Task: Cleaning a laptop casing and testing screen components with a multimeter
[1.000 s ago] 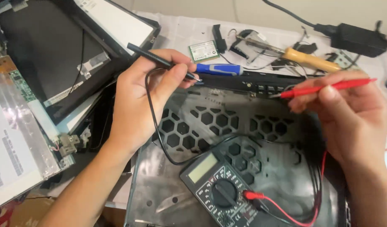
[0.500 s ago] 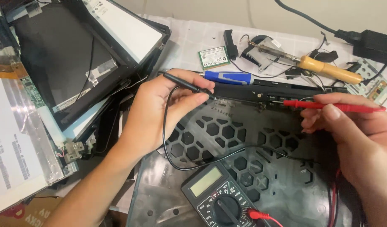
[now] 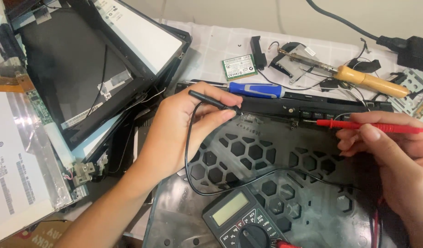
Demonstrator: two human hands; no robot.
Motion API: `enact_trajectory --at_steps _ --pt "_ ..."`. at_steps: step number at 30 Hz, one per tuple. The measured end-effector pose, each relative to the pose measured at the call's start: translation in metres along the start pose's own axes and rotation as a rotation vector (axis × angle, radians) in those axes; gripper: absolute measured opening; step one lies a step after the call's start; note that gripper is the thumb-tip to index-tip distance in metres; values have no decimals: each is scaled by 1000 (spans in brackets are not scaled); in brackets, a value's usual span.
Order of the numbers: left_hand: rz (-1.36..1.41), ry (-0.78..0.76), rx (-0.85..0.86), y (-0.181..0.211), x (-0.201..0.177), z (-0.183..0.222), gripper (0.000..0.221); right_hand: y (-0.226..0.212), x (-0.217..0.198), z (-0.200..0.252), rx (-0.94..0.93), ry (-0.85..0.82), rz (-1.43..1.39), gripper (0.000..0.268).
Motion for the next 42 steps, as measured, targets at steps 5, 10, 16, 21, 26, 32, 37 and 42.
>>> enact_trajectory --at_steps 5,10,16,21,26,32,37,42 --pt "-28 -6 38 4 2 1 13 -8 3 4 45 91 -31 28" --pt "-13 11 19 1 5 1 9 1 -5 -1 -19 59 -85 26" --pt "-47 18 63 2 4 1 9 -23 3 5 5 66 -41 21" --pt "-33 24 44 2 5 1 8 -24 2 5 -52 31 -12 20" --pt "-44 44 58 5 4 2 8 -36 6 8 -57 -21 102 21" --pt "-103 67 72 8 3 3 10 -34 6 6 -68 -36 230 16" --pt "-103 95 62 8 3 3 10 -35 8 7 -47 -44 248 19" --pt "-65 122 61 9 4 3 10 -30 7 6 -108 -80 237 19"
Point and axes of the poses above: each hand's wrist, its own z-axis away from the middle knuckle, its own x-axis out of the palm, y = z × x, the point moved 1 cm from there along -z, towards the middle knuckle, and after that the axes turned 4 degrees about z, right-handed, at the moved point
